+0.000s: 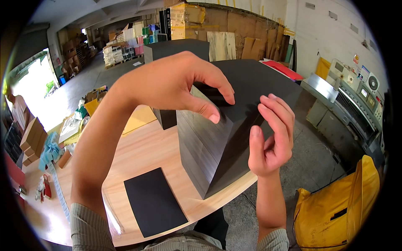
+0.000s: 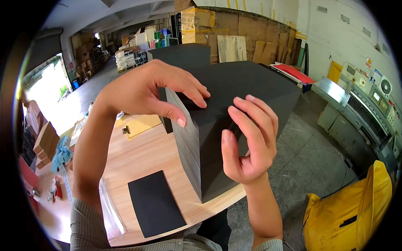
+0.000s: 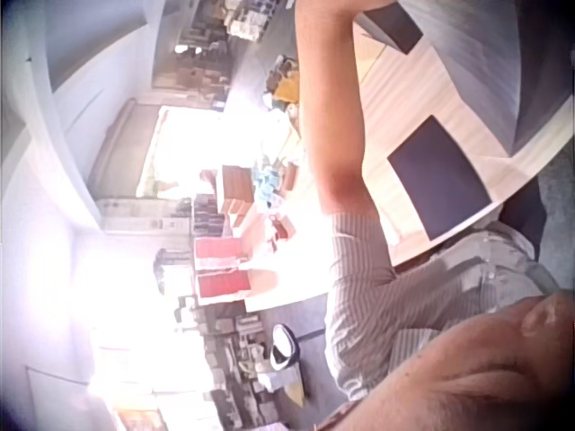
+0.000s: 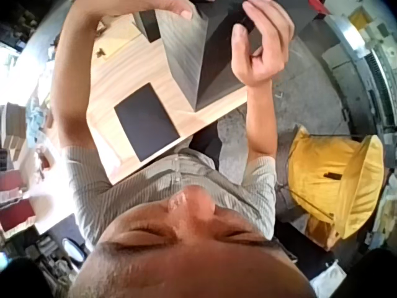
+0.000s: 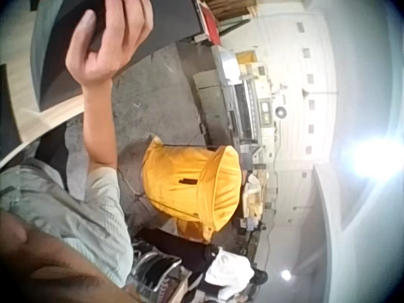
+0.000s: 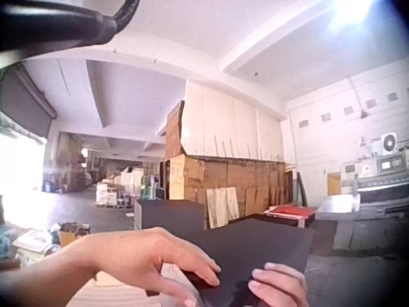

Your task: The person repeatedly picks up a single black sheet of paper from a stack on a wooden table and places it on top of a larger stack. The person aligns the edges of the paper with the stack before placing it down. This action is repeated multiple times throughout the video.

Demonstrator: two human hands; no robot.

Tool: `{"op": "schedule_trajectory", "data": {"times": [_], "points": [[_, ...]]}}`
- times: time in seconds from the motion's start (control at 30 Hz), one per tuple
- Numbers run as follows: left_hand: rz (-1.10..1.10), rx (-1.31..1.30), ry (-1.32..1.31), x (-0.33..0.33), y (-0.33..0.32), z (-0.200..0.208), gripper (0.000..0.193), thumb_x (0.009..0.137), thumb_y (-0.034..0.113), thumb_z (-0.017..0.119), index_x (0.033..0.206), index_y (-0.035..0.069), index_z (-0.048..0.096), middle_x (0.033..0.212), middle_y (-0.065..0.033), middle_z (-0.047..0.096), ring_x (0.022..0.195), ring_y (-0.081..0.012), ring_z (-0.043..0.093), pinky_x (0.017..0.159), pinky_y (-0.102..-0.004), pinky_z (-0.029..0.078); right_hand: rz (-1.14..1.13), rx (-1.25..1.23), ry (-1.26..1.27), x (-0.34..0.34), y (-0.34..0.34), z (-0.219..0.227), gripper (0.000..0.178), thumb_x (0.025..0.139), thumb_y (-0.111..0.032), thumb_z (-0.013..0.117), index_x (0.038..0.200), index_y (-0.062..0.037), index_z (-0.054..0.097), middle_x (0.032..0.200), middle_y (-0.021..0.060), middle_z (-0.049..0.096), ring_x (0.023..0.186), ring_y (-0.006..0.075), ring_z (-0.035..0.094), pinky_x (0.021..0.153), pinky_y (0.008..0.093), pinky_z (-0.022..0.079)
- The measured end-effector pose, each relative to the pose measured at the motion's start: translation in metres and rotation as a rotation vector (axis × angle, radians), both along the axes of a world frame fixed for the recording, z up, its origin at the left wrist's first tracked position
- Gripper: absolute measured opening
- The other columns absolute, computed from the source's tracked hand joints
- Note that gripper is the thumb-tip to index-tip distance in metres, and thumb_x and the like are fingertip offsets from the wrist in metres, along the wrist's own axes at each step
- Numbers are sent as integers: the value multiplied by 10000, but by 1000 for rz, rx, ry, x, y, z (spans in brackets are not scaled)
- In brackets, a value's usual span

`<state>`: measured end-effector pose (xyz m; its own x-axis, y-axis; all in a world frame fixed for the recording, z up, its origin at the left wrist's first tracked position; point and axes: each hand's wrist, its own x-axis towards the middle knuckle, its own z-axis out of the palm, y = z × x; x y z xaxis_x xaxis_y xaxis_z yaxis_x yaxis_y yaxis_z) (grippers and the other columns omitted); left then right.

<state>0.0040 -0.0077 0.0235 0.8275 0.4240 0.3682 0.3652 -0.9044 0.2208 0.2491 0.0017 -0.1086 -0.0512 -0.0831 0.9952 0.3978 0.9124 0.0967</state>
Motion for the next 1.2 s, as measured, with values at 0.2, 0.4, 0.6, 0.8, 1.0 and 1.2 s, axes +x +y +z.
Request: {"op": "schedule_trajectory", "data": {"times": [0.2, 0.4, 0.6, 0.8, 1.0, 1.2], "points": [[81, -137, 36, 2, 6, 12, 279, 844, 119, 846, 1084, 1, 767, 1126, -136, 758, 1022, -246, 725, 874, -335, 574, 21, 12, 3, -10, 4, -3, 372, 804, -25, 681, 1171, 28, 700, 1226, 197, 695, 1190, 399, 621, 1037, 455, 484], [65, -179, 4, -1, 10, 9, 246, 869, 113, 825, 1078, -3, 767, 1118, -140, 757, 1014, -229, 726, 844, -313, 582, 14, 20, 7, -9, 8, -8, 369, 817, -36, 671, 1179, 26, 694, 1231, 198, 695, 1195, 400, 620, 1045, 474, 477], [24, -174, -16, -3, 13, 5, 244, 893, 115, 808, 1100, -7, 764, 1133, -153, 755, 1019, -230, 730, 855, -312, 586, 29, 40, 40, -8, 7, -12, 342, 820, -59, 674, 1155, 5, 699, 1235, 197, 692, 1180, 407, 616, 1043, 474, 471], [29, -238, -102, -6, 9, 1, 226, 918, 102, 782, 1113, -12, 761, 1145, -155, 756, 1024, -227, 734, 869, -319, 589, -47, 24, -43, -8, -7, -2, 302, 780, -113, 713, 1079, -81, 743, 1274, 174, 667, 1208, 396, 582, 1041, 461, 454], [16, -13, -55, -7, 8, -7, 304, 850, 137, 847, 1111, 8, 757, 1125, -117, 758, 1002, -210, 723, 883, -327, 573, -99, -50, -79, -10, -7, 7, 276, 754, -123, 721, 1013, -34, 756, 1257, 178, 664, 1200, 405, 572, 1038, 459, 442], [69, -100, -33, -2, 9, -1, 359, 775, 100, 887, 1101, 26, 754, 1073, -71, 741, 970, -184, 699, 893, -326, 569, -93, -57, -82, -10, -7, 7, 258, 762, -111, 720, 1001, -20, 753, 1256, 176, 665, 1190, 399, 578, 1042, 456, 435]]}}
